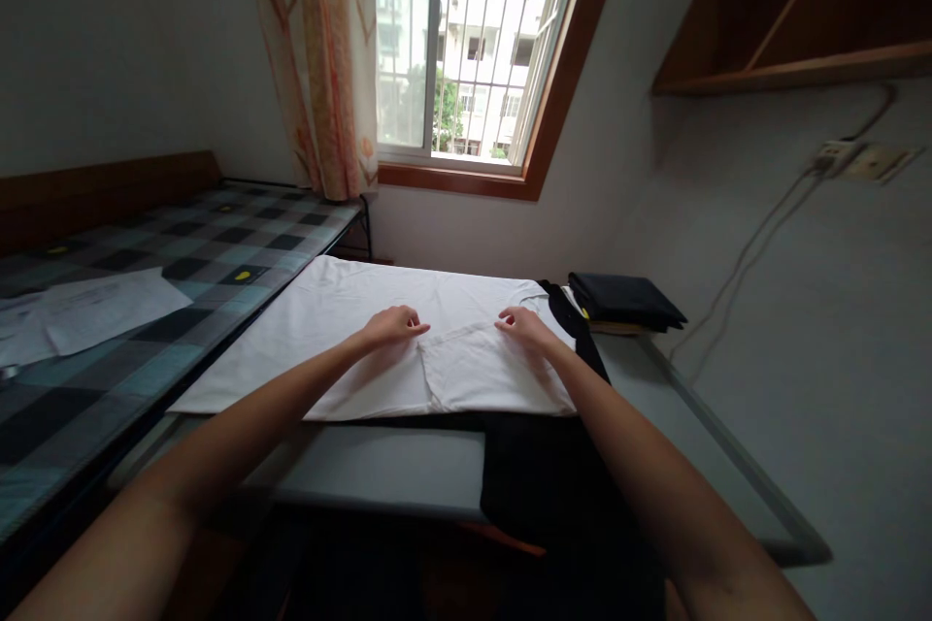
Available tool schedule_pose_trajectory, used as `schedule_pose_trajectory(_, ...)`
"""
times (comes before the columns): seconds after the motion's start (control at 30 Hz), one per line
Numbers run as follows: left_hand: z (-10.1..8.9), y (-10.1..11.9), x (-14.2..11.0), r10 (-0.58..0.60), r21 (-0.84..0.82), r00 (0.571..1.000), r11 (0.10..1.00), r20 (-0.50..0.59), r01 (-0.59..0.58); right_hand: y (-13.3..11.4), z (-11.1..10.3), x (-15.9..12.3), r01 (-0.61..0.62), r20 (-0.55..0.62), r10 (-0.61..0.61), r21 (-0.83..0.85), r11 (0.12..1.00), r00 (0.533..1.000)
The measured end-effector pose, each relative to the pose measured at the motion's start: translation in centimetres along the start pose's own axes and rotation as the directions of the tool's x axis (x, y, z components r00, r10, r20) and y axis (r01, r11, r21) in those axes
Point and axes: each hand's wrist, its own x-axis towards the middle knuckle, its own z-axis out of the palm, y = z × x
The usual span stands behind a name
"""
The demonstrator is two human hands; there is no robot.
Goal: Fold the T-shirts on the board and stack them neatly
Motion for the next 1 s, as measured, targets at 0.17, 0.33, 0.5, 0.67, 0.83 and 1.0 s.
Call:
schedule_pose_trajectory(0.17, 1.4, 0.7, 0.7, -0.022, -0.054, 1.0, 0.998, 0.0, 0.022, -0.3, 1.3, 1.3, -0.073, -0.029, 0.074, 0.029, 0.997, 0.997)
schedule_pose_trajectory(0.33, 1.8, 0.4, 0.4, 0.002, -0.113, 1.0, 0.994, -0.013, -0.004, 0.1, 2.3, 1.9, -0.162, -0.069, 0.165, 0.057, 0.985, 0.984)
schedule_pose_trajectory(0.5, 2.3, 0.5, 0.3, 0.086, -0.122, 0.995, 0.988, -0.04, -0.091, -0.2, 2.7, 2.3, -0.197, -0.071, 0.206, 0.118, 0.973, 0.976)
schedule_pose_trajectory(0.67, 2.5, 0.9, 0.0, 0.088, -0.048, 0.99, 0.994, -0.11, -0.094, -0.6, 2.9, 2.6, -0.18, -0.137, 0.2, 0.147, 0.973, 0.97)
schedule_pose_trajectory(0.83, 2.5, 1.4, -0.4, 0.056, 0.001, 0.987, 0.998, -0.151, -0.056, -0.8, 3.4, 2.6, -0.154, -0.216, 0.182, 0.141, 0.978, 0.959)
schedule_pose_trajectory(1.0, 2.4, 1.6, -0.5, 0.026, 0.035, 0.987, 0.999, -0.157, -0.021, -1.2, 3.8, 2.2, -0.146, -0.259, 0.155, 0.052, 0.988, 0.953)
